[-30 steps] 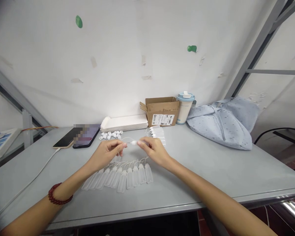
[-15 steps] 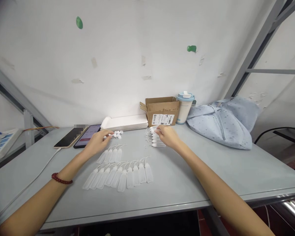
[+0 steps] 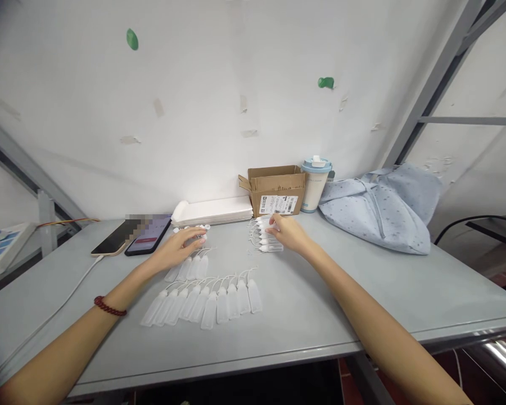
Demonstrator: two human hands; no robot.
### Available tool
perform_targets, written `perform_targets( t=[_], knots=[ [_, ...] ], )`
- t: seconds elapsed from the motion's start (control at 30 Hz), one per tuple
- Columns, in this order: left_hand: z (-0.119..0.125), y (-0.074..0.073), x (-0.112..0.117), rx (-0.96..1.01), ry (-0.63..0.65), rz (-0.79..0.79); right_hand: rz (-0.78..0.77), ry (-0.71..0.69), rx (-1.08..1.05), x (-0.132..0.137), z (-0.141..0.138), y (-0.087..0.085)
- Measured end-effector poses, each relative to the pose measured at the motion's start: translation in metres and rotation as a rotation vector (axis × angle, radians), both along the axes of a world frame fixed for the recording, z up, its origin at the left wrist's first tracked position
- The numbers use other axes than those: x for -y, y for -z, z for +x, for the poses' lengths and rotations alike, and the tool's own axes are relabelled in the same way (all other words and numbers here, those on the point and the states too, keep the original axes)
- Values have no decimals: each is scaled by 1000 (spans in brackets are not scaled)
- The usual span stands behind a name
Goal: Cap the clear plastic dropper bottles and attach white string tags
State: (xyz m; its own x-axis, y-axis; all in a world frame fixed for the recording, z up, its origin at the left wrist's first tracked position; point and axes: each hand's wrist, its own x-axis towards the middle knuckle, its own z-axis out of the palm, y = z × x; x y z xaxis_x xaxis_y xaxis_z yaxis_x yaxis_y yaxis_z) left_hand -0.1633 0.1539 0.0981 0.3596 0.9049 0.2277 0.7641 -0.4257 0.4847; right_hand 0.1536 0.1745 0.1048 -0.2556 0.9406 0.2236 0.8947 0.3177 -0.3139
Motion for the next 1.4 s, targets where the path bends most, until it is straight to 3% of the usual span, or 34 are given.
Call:
perform_targets(
  t=[0.67,0.97,1.07,1.17,1.27,1.4],
  knots=[
    [2,-2,-1,-101,15,36,167,116,82,4,1,-5],
    [-5,7,-8,-134,-9,89,203,39,-33,7,-3,-10],
    [-5,7,-8,-118,-26,76,103,-83,-176,19,-12,-17],
    [-2,4,-5,-96,-63,74,-165,-274,-303,38,-24,-25],
    [2,-2,0,-56,-90,92,-324,-449,-270,55,-34,-28],
    [10,-9,10,5,-89,142,-520,-576,-162,66,-39,-29]
  ],
)
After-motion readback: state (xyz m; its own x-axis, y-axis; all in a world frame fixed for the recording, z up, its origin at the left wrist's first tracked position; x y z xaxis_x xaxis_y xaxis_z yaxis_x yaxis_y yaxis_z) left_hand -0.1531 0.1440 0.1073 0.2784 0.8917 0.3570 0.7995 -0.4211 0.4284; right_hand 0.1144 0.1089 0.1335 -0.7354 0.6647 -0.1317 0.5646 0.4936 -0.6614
